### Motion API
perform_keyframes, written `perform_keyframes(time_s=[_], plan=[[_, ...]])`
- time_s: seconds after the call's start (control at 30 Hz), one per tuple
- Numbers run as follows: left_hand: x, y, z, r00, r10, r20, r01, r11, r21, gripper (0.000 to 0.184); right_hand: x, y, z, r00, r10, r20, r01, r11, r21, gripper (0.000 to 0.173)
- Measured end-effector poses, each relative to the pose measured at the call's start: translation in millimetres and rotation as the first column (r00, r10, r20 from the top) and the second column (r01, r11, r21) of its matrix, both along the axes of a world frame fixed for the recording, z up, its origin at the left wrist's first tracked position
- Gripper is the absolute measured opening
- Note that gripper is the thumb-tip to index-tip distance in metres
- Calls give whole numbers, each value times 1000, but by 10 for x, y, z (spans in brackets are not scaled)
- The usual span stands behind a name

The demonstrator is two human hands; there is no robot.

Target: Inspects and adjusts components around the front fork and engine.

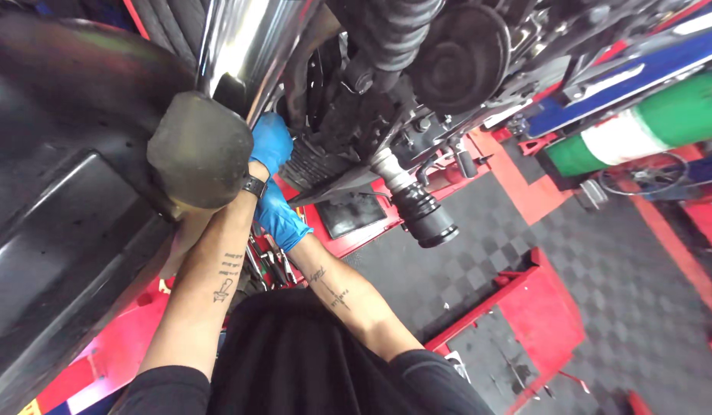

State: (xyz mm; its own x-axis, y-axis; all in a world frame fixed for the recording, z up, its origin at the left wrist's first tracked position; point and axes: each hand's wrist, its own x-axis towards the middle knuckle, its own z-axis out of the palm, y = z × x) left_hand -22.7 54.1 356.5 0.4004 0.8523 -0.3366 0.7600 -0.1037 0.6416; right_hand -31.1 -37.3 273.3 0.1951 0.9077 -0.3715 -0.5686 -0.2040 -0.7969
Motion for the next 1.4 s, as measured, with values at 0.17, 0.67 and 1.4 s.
perform_keyframes(time_s=[0.17,0.67,1.4], plan=[[11,11,-11,1000,-3,-14,3,1000,4,23,17,27,11,982,10,-189,-7,1000,18,13],[15,61,-87,994,-36,-99,43,996,73,22,-6,4,55,998,-14,-67,16,999,28,14],[-1345,-1149,-1039,737,355,575,-588,756,287,42,28,83,120,982,132,-134,-121,988,91,45]])
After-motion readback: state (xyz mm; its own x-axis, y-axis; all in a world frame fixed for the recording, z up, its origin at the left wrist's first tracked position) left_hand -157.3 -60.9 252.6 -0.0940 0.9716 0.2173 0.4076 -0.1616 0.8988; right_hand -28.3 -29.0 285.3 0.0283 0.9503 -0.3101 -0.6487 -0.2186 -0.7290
